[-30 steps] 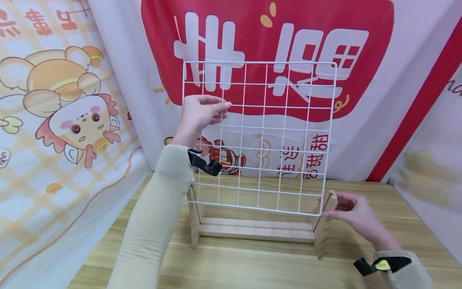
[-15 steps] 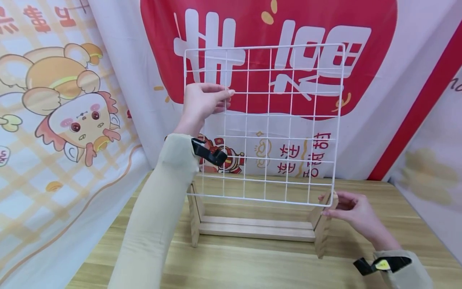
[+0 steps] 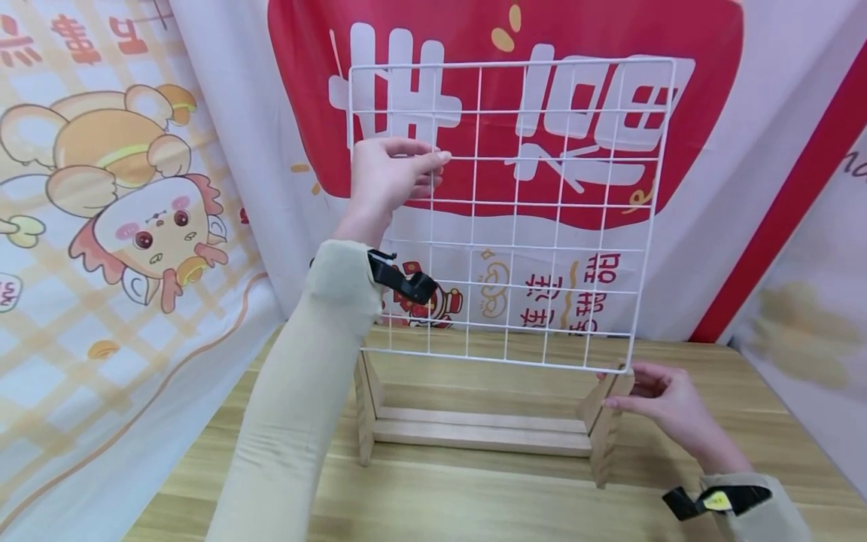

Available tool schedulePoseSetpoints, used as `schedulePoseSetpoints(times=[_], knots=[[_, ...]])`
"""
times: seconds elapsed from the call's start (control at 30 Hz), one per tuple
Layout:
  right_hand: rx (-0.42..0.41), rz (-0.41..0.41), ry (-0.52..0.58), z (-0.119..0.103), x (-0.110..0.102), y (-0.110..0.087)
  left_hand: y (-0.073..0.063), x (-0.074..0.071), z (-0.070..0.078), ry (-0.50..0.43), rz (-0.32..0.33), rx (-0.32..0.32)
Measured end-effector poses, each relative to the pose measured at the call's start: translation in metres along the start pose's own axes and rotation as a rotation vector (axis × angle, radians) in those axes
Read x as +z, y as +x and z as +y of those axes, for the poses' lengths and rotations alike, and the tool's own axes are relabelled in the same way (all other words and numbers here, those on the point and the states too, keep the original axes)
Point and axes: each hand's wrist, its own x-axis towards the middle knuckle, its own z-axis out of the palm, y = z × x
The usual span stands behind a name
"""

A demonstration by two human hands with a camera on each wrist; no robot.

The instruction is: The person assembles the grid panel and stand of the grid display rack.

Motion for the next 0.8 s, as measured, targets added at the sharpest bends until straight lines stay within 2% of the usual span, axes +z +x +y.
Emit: schedulePoseSetpoints(times=[0.8], knots=[[0.014, 0.01, -0.026, 0.0038, 0.0007, 0.0022, -0.0003, 0.0022, -0.0071, 0.002, 0.011, 0.034]])
